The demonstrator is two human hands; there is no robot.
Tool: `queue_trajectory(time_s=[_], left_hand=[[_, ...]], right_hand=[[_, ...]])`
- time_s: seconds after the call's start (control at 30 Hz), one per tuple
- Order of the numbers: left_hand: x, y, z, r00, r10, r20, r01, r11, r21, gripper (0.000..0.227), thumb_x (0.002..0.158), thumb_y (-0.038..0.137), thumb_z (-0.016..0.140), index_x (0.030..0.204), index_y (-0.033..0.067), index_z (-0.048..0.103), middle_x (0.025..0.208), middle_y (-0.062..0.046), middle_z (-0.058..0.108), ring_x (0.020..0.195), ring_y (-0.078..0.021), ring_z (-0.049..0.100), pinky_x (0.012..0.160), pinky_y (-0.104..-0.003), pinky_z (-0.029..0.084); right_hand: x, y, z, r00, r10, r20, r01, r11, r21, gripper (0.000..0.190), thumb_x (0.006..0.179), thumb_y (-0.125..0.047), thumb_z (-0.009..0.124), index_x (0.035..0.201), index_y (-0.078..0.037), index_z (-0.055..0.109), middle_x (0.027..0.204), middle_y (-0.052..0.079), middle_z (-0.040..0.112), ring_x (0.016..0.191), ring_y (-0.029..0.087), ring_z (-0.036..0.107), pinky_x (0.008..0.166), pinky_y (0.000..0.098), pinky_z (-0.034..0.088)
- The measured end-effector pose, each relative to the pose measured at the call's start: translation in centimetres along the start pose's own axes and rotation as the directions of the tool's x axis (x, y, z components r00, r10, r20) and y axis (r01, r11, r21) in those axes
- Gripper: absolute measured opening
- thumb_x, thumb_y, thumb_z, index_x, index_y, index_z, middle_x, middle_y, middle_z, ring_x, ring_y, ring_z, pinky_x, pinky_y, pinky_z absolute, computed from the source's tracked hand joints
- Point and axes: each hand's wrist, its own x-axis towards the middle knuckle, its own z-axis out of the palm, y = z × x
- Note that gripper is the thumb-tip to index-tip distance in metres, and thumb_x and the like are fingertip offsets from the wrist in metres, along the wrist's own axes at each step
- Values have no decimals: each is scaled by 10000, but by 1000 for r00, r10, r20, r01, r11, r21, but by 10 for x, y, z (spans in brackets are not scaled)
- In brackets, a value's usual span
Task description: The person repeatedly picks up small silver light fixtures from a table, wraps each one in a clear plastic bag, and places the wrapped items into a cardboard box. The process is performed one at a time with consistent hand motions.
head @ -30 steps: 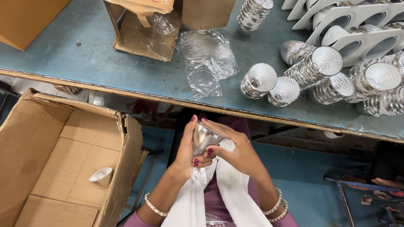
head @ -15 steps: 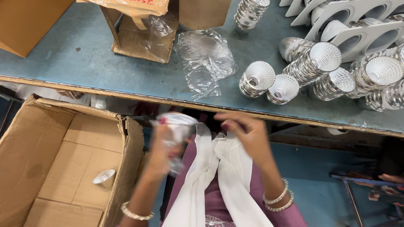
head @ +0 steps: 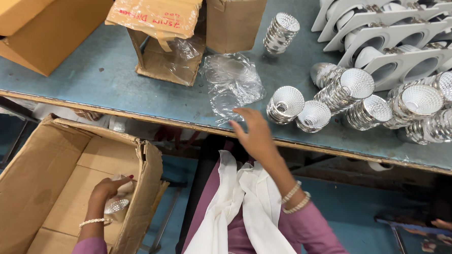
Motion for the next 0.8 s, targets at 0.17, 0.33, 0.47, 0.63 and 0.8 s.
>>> queue_trajectory(time_s=[0.17,0.33,0.47,0.63,0.8], left_hand=[[-12,17,-34,982,0,-190,6,999,34,783,820,716,691,810,-60,788,661,-173,751,659,-289,729,714,-400,549],[-108,65,-80,881,120,-457,-321,862,-392,536,947,542,658,1008,29,801,725,-192,650,584,-194,535,574,-379,417],[-197,126,-90,851,344,-396,-524,602,-603,406,931,432,666,1128,86,750,795,-31,746,500,-70,397,469,-257,324],[-259,200,-42,775,597,-209,-541,454,-708,343,963,327,615,1125,80,790,791,-12,725,510,-16,396,459,-200,310],[-269,270,29,707,707,-9,-323,312,-893,476,958,442,619,1108,21,785,642,26,603,472,-32,373,422,-204,273]], right_hand=[[22,21,51,997,19,78,7,949,-314,815,838,-489,765,1384,60,509,1447,315,453,1348,436,402,1110,505,338],[13,24,53,988,-49,144,97,931,-351,957,773,-588,758,1366,110,480,1455,325,436,1372,434,384,1097,518,326],[-7,16,43,973,-183,142,224,900,-375,759,806,-478,747,1313,63,580,1420,220,534,1334,361,468,1098,515,331],[-24,2,35,974,-217,-71,203,966,-160,194,932,-173,708,1070,-36,715,1156,89,723,1121,275,657,1051,456,422],[-37,-7,31,962,-90,-259,89,996,-15,101,928,-82,701,1007,-23,724,1047,104,751,975,294,693,910,417,486]])
